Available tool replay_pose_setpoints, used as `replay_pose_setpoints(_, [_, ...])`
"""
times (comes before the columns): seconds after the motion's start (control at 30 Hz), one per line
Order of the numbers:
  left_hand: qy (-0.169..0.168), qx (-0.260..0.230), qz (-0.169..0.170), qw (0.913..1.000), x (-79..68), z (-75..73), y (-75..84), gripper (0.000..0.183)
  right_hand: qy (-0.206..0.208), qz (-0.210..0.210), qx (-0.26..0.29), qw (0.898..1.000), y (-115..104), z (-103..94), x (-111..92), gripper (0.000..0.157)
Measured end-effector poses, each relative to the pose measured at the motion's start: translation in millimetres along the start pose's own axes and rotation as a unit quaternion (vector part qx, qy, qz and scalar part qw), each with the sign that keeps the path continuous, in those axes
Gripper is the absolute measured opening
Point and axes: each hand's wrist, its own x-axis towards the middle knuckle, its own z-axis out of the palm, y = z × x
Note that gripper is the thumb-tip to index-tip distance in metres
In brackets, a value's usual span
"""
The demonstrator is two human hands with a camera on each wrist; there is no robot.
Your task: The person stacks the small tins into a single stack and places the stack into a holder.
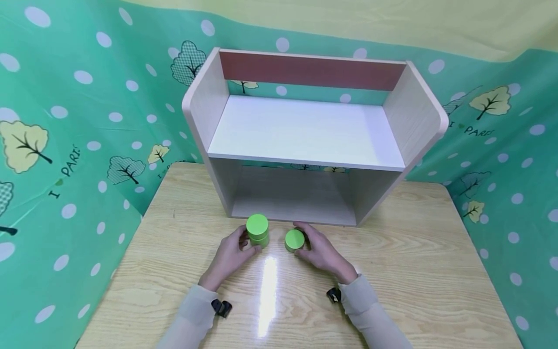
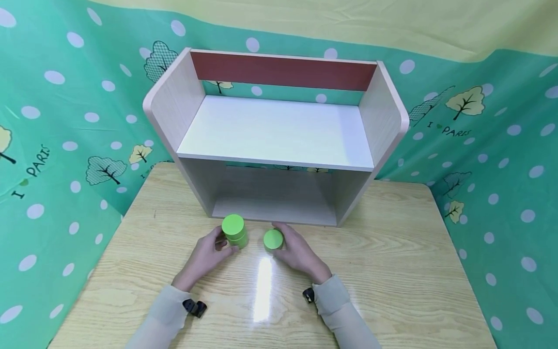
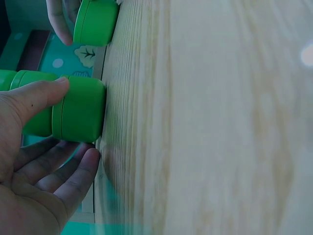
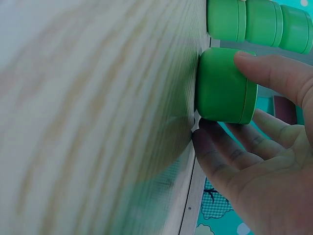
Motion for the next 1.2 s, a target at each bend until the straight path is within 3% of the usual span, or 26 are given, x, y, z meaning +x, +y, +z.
replay_pose_setpoints(1.2, [0.003, -0.004, 0.013, 0.9999, -0.8, -0.4, 0.9, 0.065, 0.011, -0.001, 0.016, 1.0, 1.6, 1.0, -2.2, 0.078])
